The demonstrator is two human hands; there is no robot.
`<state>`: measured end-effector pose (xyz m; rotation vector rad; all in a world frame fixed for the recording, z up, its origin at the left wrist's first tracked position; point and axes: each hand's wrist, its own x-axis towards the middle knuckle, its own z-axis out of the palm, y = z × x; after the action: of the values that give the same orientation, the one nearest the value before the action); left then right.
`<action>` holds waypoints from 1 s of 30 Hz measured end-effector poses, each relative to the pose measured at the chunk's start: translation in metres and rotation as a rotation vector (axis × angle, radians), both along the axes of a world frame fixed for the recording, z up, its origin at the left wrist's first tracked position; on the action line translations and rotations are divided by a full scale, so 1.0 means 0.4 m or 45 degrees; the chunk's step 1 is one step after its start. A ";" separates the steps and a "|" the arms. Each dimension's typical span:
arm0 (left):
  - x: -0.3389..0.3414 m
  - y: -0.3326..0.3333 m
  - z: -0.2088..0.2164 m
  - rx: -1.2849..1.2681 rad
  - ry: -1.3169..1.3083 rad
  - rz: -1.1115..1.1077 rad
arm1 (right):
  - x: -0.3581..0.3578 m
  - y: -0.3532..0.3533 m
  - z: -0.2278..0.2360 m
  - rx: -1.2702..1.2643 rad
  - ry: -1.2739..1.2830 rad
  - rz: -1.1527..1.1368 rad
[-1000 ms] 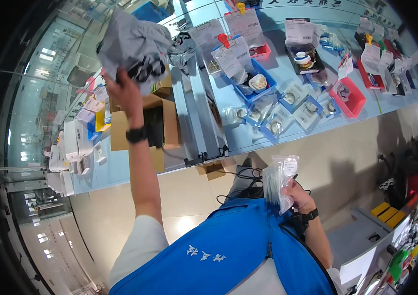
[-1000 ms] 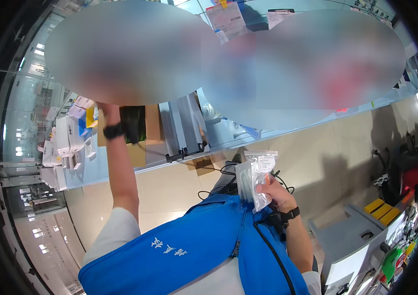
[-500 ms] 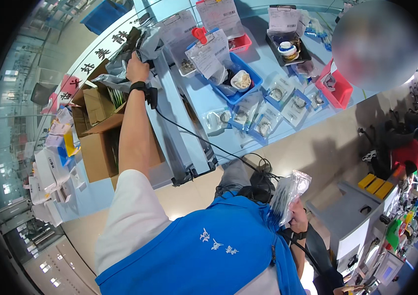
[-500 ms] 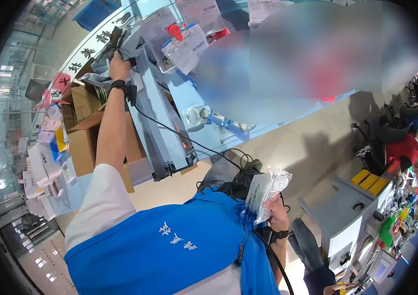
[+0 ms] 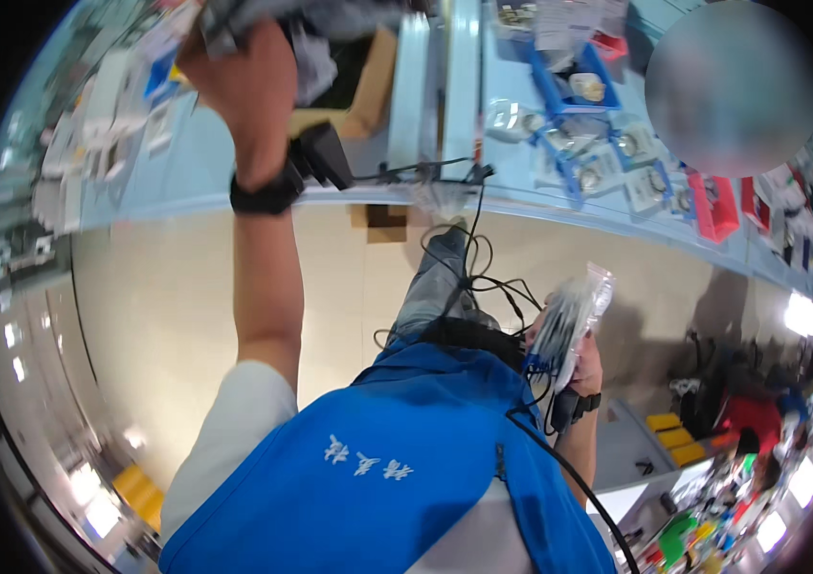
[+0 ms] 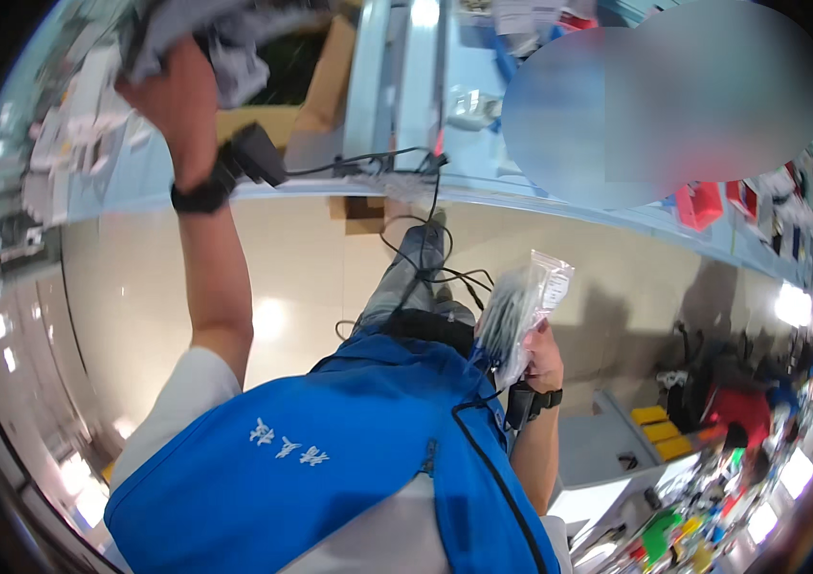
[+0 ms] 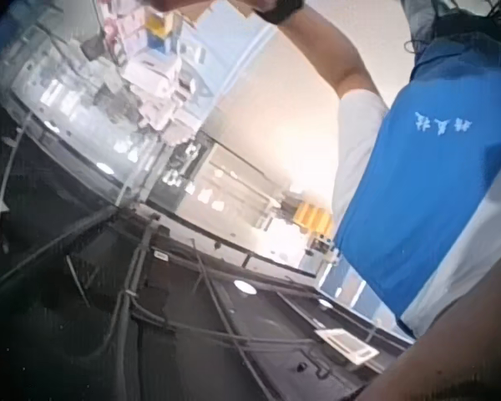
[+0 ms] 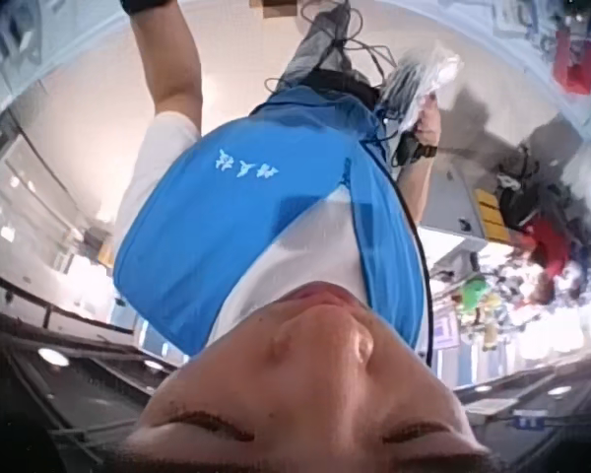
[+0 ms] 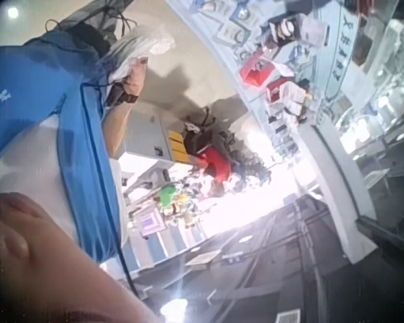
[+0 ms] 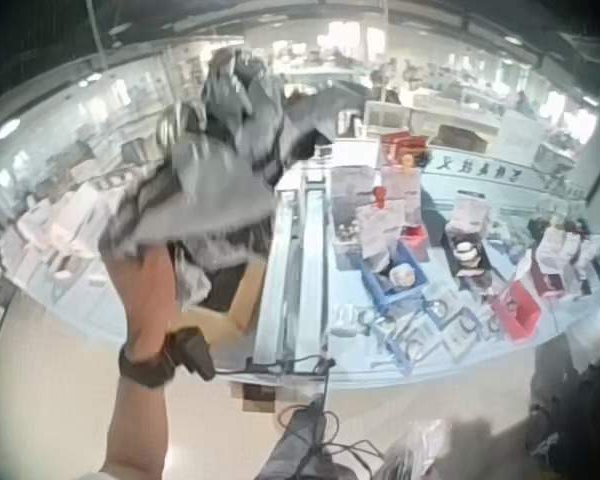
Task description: The person is sorting and organizing various medical or personal care products into labeled bins on a workbench in a manufacturing or assembly facility.
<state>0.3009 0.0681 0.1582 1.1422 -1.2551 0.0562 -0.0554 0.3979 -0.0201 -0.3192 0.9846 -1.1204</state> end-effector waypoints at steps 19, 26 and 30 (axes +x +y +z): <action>-0.139 0.092 -0.232 0.100 0.046 -0.312 | 0.116 0.036 0.011 -0.127 0.069 0.045; -0.378 -0.025 -0.135 0.026 0.273 -0.616 | 0.096 -0.103 0.019 -0.164 -0.005 -0.079; -0.492 -0.045 -0.126 0.094 0.442 -0.845 | 0.056 -0.253 -0.049 -0.248 -0.177 -0.012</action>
<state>0.1041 0.0500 0.1077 0.7085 -1.2673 -0.6610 -0.0330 0.2965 -0.0396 -0.3881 0.7572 -1.2335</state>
